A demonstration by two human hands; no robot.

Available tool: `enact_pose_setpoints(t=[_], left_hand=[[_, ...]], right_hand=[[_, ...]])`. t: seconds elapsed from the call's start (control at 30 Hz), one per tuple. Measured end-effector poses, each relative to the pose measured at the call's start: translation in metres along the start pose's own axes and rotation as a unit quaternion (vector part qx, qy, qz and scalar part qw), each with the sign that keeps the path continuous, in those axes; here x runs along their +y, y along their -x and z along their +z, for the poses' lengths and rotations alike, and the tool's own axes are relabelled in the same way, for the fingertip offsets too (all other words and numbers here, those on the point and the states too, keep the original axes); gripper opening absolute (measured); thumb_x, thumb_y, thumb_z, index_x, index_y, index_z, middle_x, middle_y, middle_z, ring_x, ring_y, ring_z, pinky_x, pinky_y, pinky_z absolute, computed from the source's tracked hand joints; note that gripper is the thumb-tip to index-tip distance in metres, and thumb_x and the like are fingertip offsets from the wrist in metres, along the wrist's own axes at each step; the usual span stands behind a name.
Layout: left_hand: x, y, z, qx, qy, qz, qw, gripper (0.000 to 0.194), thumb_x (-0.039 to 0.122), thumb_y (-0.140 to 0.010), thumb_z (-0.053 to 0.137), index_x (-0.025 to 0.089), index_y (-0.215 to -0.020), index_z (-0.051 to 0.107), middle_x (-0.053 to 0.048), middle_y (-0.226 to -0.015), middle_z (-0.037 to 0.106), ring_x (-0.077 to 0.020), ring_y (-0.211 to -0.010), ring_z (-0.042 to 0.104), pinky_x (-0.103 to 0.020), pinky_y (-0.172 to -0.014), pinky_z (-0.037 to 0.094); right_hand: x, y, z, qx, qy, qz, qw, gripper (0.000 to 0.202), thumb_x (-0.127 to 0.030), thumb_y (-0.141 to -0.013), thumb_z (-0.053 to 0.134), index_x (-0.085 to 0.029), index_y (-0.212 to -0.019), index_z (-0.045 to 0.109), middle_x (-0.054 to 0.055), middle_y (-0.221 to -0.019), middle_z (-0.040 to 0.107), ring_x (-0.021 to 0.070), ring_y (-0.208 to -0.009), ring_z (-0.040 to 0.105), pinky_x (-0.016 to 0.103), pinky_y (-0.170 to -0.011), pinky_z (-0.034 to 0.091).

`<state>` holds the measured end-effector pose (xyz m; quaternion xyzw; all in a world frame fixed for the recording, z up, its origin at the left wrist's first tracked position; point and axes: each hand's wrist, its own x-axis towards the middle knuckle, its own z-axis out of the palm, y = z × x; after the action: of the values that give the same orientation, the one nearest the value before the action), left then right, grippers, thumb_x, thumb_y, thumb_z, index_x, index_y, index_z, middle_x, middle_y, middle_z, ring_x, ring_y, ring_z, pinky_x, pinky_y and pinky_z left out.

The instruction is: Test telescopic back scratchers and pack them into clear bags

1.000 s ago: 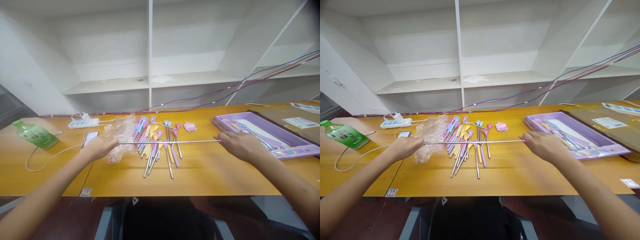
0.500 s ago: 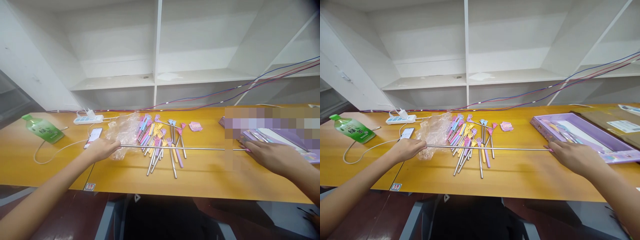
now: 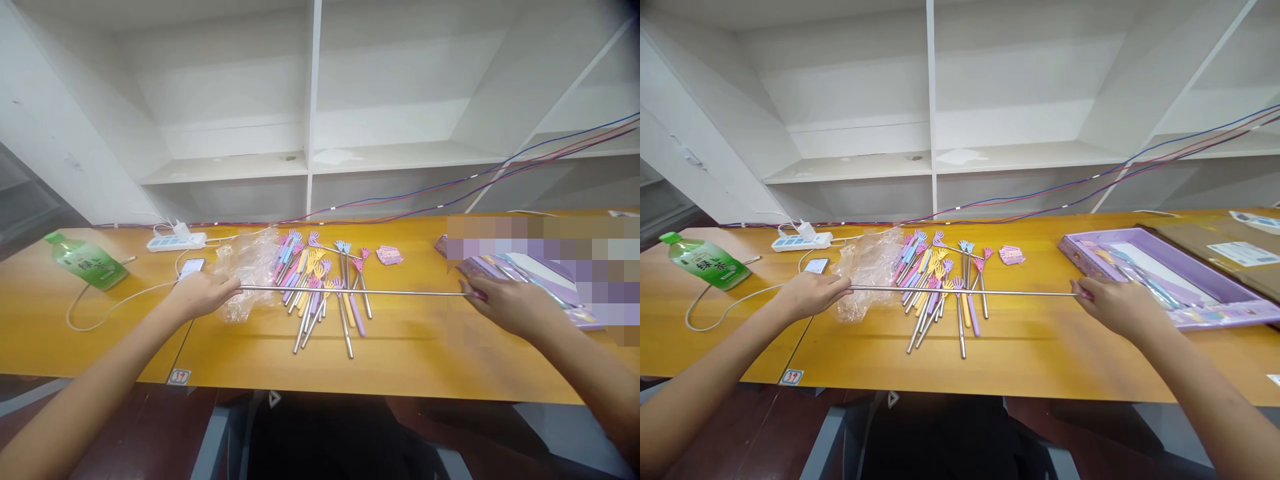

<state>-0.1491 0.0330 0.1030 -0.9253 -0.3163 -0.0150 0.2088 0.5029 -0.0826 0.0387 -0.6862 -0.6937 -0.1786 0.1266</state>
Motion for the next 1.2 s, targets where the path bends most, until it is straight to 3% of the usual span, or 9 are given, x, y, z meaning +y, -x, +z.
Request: enact_pose_setpoints(t=[0.13,0.27,0.33,0.43,0.57,0.77,0.9,1.03,1.2], left_hand=[[0.03,-0.042,-0.008,-0.02,0.018,-0.017,1.0,0.037,0.044,-0.113,0.041,0.023,-0.098,0.067,-0.004,-0.071,0.067,-0.0164,-0.056,0.058,-0.025,-0.056,0.032],[0.08,-0.099,-0.007,-0.045,0.03,-0.041,0.998,0.028,0.039,-0.111,0.048,0.025,-0.119,0.071,-0.006,-0.072,0.07,-0.0195,-0.057,0.063,-0.028,-0.061,0.044],[0.097,-0.122,-0.004,-0.059,0.037,-0.036,0.997,0.032,0.039,-0.112,0.043,0.023,-0.121,0.07,-0.008,-0.076,0.072,-0.0221,-0.062,0.068,-0.03,-0.064,0.048],[0.108,-0.14,-0.001,-0.09,0.04,-0.038,0.994,0.037,0.041,-0.114,0.039,0.021,-0.12,0.069,-0.011,-0.082,0.075,-0.0242,-0.067,0.072,-0.031,-0.066,0.051],[0.112,-0.14,-0.001,-0.102,0.035,-0.014,0.994,0.036,0.04,-0.114,0.038,0.02,-0.123,0.067,-0.012,-0.088,0.078,-0.0259,-0.071,0.075,-0.032,-0.066,0.053],[0.131,-0.144,-0.009,-0.114,0.042,0.016,0.992,0.028,0.029,-0.111,0.044,0.019,-0.129,0.064,-0.011,-0.082,0.077,-0.0282,-0.074,0.077,-0.032,-0.065,0.054],[0.134,-0.146,-0.012,-0.103,0.043,0.007,0.994,0.027,0.02,-0.109,0.043,0.015,-0.125,0.064,-0.013,-0.094,0.077,-0.0279,-0.081,0.078,-0.033,-0.068,0.056],[0.139,-0.149,-0.01,-0.057,0.049,0.009,0.997,0.027,0.008,-0.104,0.041,0.012,-0.115,0.066,-0.016,-0.107,0.076,-0.0286,-0.098,0.077,-0.033,-0.075,0.057],[0.148,-0.152,-0.006,-0.034,0.078,-0.05,0.995,0.024,0.018,-0.106,0.047,0.01,-0.11,0.069,-0.019,-0.107,0.076,-0.0313,-0.101,0.076,-0.038,-0.08,0.059]], right_hand=[[-0.047,-0.028,0.007,0.006,-0.007,-0.027,1.0,0.039,-0.037,-0.099,0.045,-0.022,-0.063,0.048,0.006,-0.062,0.062,0.0152,-0.054,0.043,0.032,-0.06,0.023],[-0.122,-0.06,0.011,0.023,-0.012,-0.016,1.0,0.024,-0.03,-0.092,0.053,-0.019,-0.075,0.067,0.007,-0.073,0.071,0.0145,-0.057,0.049,0.03,-0.059,0.02],[-0.159,-0.072,0.009,-0.017,-0.008,0.015,1.0,0.024,-0.028,-0.094,0.054,-0.018,-0.085,0.073,0.009,-0.076,0.073,0.0155,-0.06,0.054,0.03,-0.06,0.021],[-0.196,-0.079,0.003,-0.069,-0.009,0.056,0.996,0.033,-0.033,-0.104,0.049,-0.016,-0.095,0.076,0.011,-0.076,0.073,0.0184,-0.064,0.061,0.029,-0.063,0.024],[-0.22,-0.072,-0.005,-0.117,-0.029,0.045,0.992,0.026,-0.03,-0.102,0.053,-0.017,-0.099,0.076,0.013,-0.086,0.076,0.0205,-0.073,0.068,0.028,-0.065,0.031],[-0.252,-0.062,-0.007,-0.139,-0.032,0.011,0.99,0.026,-0.03,-0.104,0.052,-0.018,-0.103,0.075,0.013,-0.092,0.078,0.0216,-0.081,0.073,0.026,-0.069,0.038],[-0.255,-0.069,-0.007,-0.137,-0.022,-0.01,0.99,0.026,-0.027,-0.105,0.051,-0.015,-0.102,0.075,0.015,-0.089,0.077,0.0238,-0.085,0.074,0.027,-0.071,0.041],[-0.256,-0.075,-0.013,-0.117,-0.016,-0.05,0.992,0.03,-0.022,-0.105,0.046,-0.012,-0.104,0.075,0.019,-0.097,0.077,0.028,-0.096,0.072,0.031,-0.079,0.043],[-0.267,-0.075,-0.019,-0.105,-0.014,-0.1,0.989,0.032,-0.024,-0.105,0.046,-0.012,-0.103,0.076,0.02,-0.1,0.078,0.0297,-0.101,0.071,0.035,-0.087,0.042]])
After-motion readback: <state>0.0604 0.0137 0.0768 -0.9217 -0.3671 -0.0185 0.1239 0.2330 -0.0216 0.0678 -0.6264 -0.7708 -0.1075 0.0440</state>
